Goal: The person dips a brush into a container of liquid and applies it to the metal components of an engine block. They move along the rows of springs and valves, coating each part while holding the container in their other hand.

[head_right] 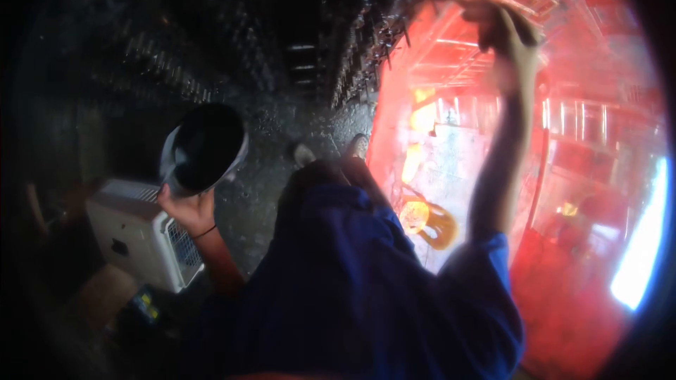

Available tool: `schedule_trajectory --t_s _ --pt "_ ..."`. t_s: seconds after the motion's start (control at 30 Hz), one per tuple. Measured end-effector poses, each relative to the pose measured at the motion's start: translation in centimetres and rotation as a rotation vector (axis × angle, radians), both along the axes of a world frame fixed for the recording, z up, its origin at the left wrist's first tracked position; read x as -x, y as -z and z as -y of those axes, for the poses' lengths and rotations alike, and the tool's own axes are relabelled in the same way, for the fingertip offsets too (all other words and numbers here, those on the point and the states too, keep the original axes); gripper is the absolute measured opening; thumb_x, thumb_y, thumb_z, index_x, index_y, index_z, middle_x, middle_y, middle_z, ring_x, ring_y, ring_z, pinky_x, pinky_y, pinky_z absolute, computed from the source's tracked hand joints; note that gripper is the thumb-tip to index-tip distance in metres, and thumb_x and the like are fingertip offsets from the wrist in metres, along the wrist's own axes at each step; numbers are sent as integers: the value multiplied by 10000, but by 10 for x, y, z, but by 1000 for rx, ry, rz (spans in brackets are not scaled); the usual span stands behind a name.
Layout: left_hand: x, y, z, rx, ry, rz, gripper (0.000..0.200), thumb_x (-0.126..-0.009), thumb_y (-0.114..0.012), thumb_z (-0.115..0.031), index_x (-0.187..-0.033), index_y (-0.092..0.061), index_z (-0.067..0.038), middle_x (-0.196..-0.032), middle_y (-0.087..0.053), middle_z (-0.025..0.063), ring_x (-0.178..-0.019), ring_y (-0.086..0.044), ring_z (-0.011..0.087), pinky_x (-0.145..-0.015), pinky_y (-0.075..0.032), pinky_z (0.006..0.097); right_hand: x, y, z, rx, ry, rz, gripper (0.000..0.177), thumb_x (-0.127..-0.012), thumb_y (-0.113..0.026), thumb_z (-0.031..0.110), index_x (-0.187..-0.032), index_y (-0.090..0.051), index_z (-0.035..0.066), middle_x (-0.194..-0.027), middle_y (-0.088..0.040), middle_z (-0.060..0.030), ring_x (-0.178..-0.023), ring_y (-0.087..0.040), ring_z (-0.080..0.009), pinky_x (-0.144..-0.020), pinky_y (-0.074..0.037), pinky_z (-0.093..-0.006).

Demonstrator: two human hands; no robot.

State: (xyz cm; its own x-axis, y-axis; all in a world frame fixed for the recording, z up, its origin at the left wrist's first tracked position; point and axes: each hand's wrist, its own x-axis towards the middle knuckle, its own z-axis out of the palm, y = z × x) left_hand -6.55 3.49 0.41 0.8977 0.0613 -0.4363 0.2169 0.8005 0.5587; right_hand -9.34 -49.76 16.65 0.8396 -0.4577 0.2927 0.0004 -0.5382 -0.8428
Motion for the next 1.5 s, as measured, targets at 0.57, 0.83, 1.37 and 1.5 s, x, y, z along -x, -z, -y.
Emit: schedule_trajectory --t_s 0.57,0.83,1.37,1.5 --pt "-66 3 174 157 543 217 594 -854 -611 -349 -1343 -575 -12 -1347 -602 145 -1279 -545 284 -1068 -438 463 -26 41 -143 221 -374 -241 225 -985 -585 136 -1052 -728 -24 -849 -732 -69 -674 -604 -124 -654 -499 -280" --pt "-73 5 217 148 516 108 536 -857 -625 -343 -1287 -597 -24 -1276 -626 127 -1215 -571 271 -1013 -471 455 -16 39 -72 -224 -175 -364 292 -991 -506 176 -1041 -735 1 -799 -723 -69 -534 -463 -51 -451 -316 -218" --pt "-91 -2 199 88 405 76 650 -821 -647 -386 -1379 -534 -73 -1390 -557 124 -1295 -514 325 -1042 -423 564 -11 -12 56 -223 204 -4 274 -998 -545 145 -1100 -717 -41 -928 -755 -93 -624 -510 -52 -544 -386 -217" --pt "-82 5 180 52 382 39 701 -800 -669 -397 -1403 -503 -81 -1414 -535 134 -1307 -495 342 -1061 -389 571 -20 3 67 -159 168 58 274 -999 -568 153 -1091 -726 -50 -952 -757 -108 -643 -536 -65 -573 -416 -221"
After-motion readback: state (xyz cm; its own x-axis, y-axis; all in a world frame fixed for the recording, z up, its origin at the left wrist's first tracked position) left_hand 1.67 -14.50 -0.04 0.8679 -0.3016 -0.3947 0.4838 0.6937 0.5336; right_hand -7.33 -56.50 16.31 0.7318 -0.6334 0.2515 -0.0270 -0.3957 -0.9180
